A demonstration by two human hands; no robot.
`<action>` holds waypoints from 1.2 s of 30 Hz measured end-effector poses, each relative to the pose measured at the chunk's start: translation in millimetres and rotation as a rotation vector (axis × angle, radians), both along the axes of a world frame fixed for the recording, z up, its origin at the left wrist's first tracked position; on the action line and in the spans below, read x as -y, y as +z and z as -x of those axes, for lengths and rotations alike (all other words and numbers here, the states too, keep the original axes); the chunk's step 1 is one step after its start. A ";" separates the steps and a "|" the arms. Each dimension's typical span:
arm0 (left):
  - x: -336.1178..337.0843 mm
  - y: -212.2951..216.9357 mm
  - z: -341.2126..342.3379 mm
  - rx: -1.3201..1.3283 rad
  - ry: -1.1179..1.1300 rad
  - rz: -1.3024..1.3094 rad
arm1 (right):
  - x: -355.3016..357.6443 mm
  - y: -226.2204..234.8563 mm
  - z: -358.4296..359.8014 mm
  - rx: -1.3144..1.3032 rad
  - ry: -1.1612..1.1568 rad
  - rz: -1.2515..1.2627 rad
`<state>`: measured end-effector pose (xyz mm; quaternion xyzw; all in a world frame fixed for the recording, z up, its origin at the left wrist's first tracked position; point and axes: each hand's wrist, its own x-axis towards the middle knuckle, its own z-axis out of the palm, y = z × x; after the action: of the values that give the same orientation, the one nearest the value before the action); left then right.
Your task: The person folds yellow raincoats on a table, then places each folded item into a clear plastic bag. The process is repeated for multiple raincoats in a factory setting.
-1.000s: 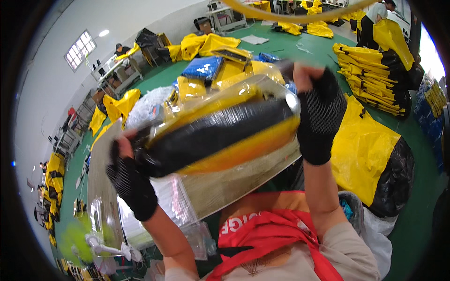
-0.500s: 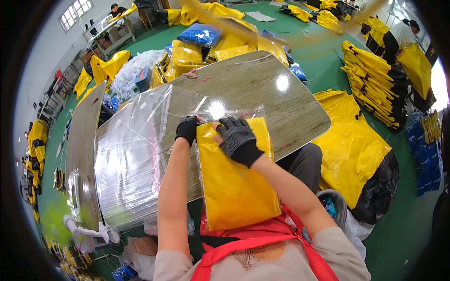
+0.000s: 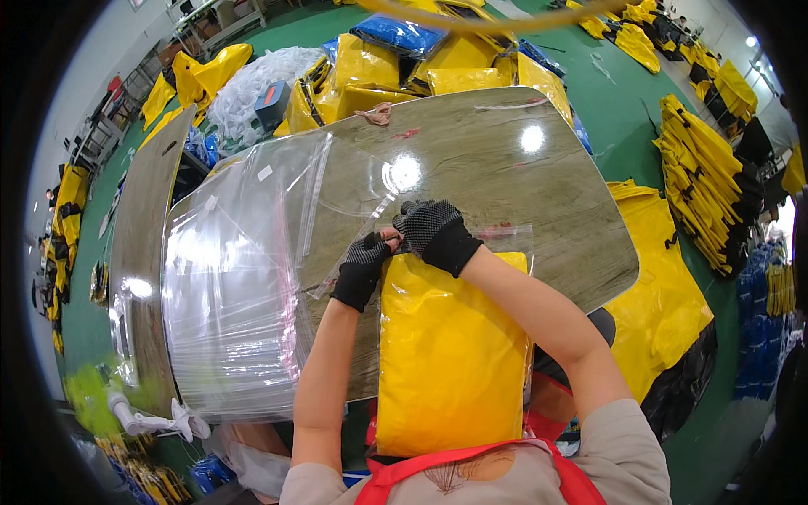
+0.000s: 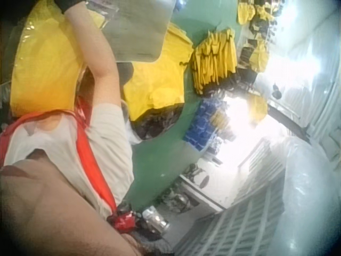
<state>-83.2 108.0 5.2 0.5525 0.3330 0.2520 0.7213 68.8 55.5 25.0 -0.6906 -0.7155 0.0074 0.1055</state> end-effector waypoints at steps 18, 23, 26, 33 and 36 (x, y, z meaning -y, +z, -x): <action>34.5 109.1 23.0 -0.067 -0.013 -0.328 | 13.1 106.1 -23.2 -0.027 0.111 -0.444; 61.8 136.4 49.7 0.159 0.149 -0.189 | 96.6 184.2 -300.7 0.245 -1.064 -0.303; 67.6 141.6 69.3 0.166 0.309 -0.246 | 122.0 136.0 -259.9 -1.016 -0.496 -0.764; 70.4 162.6 76.7 0.074 0.247 -0.457 | 167.8 141.4 -72.1 -1.035 -0.256 -0.047; 47.6 176.2 98.5 -0.260 0.243 -0.716 | 182.9 189.6 -54.3 -1.195 -0.316 0.067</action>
<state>-181.7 60.4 181.4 0.7528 0.3757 0.3637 0.3997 123.1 -127.4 214.5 -0.6677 -0.4211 0.3997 0.4660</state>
